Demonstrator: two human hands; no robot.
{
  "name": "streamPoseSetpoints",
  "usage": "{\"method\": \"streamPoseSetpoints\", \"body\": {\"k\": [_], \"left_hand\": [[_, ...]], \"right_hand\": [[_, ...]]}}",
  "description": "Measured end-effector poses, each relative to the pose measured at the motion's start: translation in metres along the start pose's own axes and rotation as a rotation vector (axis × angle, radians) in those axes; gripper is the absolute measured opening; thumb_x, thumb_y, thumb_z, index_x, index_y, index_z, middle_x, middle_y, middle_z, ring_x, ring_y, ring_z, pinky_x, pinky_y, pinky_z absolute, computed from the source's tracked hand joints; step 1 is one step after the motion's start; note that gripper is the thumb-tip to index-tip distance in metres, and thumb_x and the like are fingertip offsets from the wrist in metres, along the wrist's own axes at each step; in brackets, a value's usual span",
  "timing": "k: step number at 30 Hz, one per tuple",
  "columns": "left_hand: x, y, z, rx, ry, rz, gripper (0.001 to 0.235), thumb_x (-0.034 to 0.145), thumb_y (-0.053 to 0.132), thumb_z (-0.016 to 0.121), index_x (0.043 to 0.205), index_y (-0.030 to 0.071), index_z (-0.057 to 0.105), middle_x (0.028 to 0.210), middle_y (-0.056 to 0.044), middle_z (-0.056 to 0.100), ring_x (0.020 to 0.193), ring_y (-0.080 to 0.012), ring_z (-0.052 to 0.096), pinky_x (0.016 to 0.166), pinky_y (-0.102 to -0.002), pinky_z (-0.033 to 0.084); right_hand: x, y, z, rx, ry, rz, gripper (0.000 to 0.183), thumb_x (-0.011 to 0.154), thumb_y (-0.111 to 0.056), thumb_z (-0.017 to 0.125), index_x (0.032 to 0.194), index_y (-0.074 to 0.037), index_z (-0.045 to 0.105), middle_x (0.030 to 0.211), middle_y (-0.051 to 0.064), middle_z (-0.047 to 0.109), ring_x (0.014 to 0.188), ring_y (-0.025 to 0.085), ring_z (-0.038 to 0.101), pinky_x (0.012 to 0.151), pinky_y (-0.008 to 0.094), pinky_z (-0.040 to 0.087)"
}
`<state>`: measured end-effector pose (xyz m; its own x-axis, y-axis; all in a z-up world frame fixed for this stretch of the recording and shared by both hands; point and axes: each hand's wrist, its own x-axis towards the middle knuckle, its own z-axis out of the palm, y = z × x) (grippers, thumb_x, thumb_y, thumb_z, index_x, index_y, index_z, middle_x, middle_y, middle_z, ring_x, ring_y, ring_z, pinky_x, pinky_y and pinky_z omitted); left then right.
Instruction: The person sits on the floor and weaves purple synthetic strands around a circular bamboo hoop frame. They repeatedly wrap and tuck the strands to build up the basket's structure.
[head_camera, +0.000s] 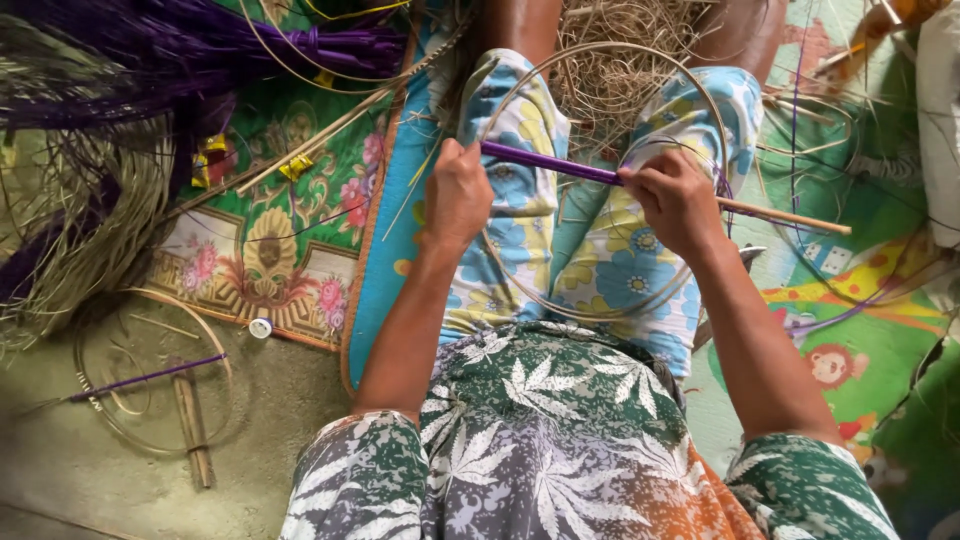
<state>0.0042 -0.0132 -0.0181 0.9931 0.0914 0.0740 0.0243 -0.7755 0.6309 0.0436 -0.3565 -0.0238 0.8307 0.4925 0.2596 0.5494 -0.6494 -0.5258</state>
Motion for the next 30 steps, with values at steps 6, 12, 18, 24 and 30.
{"method": "streamPoseSetpoints", "body": {"k": [6,12,18,24,30], "left_hand": [[0.029,0.049,-0.040,-0.217,-0.060,-0.044,0.030,0.095,0.016,0.060,0.119,0.001,0.071,0.089,-0.008,0.057,0.073,-0.0249,0.064,0.054,-0.034,0.058],[0.044,0.096,-0.067,-0.700,0.123,-0.058,0.037,0.103,0.028,0.062,0.130,0.003,0.067,0.100,-0.004,0.058,0.080,-0.0099,0.056,0.067,-0.024,0.052],[0.042,0.085,-0.028,-0.695,0.243,-0.131,0.025,0.100,0.016,0.064,0.123,0.009,0.070,0.108,-0.005,0.060,0.088,-0.0116,0.062,0.064,-0.021,0.058],[0.032,0.115,0.000,-0.541,0.197,0.102,0.035,0.102,0.039,0.059,0.126,0.014,0.070,0.118,-0.006,0.066,0.114,-0.0228,0.057,0.102,-0.041,0.040],[0.011,0.150,0.024,-0.687,0.039,0.228,0.036,0.103,0.042,0.060,0.127,0.017,0.069,0.121,-0.004,0.074,0.117,-0.0205,0.065,0.107,-0.039,0.042]], "right_hand": [[0.009,-0.014,-0.061,-0.225,0.117,-0.179,0.011,0.105,-0.004,0.080,0.111,-0.014,0.080,0.101,0.009,0.066,0.070,0.023,0.062,0.056,0.034,0.052],[0.016,-0.001,-0.131,-0.163,0.392,-0.065,0.028,0.109,0.027,0.068,0.128,0.009,0.078,0.114,0.028,0.062,0.091,0.036,0.064,0.067,0.043,0.052],[-0.061,0.121,-0.136,0.888,0.374,0.584,0.014,0.124,-0.022,0.050,0.130,-0.021,0.037,0.112,-0.012,0.038,0.061,-0.002,0.026,0.054,0.019,0.022],[0.036,-0.089,-0.124,1.121,0.450,0.714,0.020,0.112,0.001,0.059,0.109,-0.018,0.062,0.083,-0.002,0.054,0.056,0.005,0.041,0.043,0.021,0.031],[0.021,-0.096,-0.048,1.333,0.294,0.771,0.010,0.104,-0.005,0.065,0.111,-0.011,0.065,0.076,0.007,0.059,0.047,0.008,0.040,0.041,0.022,0.033]]}}
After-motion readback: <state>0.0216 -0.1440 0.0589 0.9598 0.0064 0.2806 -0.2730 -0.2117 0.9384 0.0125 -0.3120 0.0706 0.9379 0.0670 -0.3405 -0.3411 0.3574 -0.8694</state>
